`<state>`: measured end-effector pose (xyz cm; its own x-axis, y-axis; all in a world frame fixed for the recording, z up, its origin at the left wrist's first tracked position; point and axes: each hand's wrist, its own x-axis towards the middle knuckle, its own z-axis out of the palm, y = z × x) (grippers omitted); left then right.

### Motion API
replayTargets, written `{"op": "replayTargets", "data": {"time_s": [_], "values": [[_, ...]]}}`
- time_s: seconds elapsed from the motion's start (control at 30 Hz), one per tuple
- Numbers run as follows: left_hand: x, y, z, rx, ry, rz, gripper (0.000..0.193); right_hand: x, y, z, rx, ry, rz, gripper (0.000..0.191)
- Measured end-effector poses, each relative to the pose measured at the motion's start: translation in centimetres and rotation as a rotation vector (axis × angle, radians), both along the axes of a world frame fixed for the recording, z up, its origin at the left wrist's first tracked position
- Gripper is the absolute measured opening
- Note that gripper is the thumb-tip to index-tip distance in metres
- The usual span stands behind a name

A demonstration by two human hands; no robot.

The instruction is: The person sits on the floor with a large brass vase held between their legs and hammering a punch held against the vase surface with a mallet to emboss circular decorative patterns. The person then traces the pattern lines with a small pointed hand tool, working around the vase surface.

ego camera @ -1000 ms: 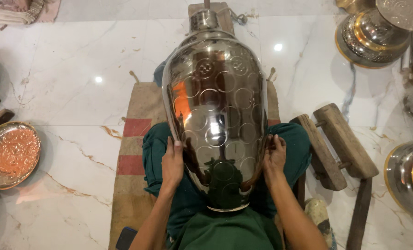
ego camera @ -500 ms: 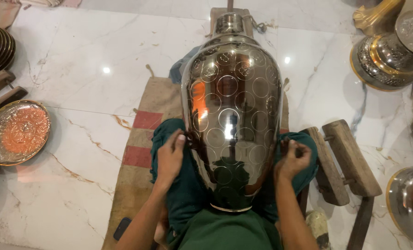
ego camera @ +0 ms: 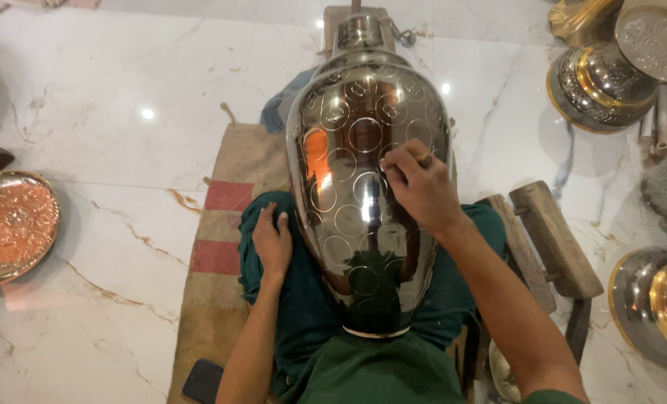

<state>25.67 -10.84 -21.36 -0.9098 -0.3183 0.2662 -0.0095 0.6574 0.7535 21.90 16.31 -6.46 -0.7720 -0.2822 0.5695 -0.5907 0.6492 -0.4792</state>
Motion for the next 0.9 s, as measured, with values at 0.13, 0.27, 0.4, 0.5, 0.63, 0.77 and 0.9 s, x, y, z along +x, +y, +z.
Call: {"op": "replayTargets", "data": {"time_s": [0.13,0.27,0.4,0.5,0.63,0.77,0.9], "values": [[0.1,-0.7,-0.8,0.049,-0.014,0.012,0.032,-0.2,-0.1,-0.2,0.045,-0.072,0.012,0.014],[0.0,-1.1,-1.5,0.085,-0.02,0.012,0.033,-0.4,-0.1,-0.7,0.039,-0.05,0.0,0.016],[-0.1,-1.3,-2.1,0.089,-0.03,0.013,0.034,-0.6,-0.4,-1.2,0.026,0.023,0.026,0.018],[-0.2,-1.3,-2.4,0.097,-0.025,0.007,0.033,-0.7,-0.4,-1.2,0.018,0.053,0.035,0.016],[-0.2,-1.2,-2.8,0.093,-0.02,0.006,0.033,-0.8,-0.1,-1.3,0.055,0.025,0.022,0.016],[-0.3,-1.1,-2.8,0.099,-0.034,0.014,0.033,-0.8,0.2,-1.4,0.074,0.007,0.032,0.02],[-0.3,-1.1,-2.7,0.105,-0.037,0.027,0.033,-0.5,0.4,-1.3,0.058,-0.006,0.05,0.02]]}}
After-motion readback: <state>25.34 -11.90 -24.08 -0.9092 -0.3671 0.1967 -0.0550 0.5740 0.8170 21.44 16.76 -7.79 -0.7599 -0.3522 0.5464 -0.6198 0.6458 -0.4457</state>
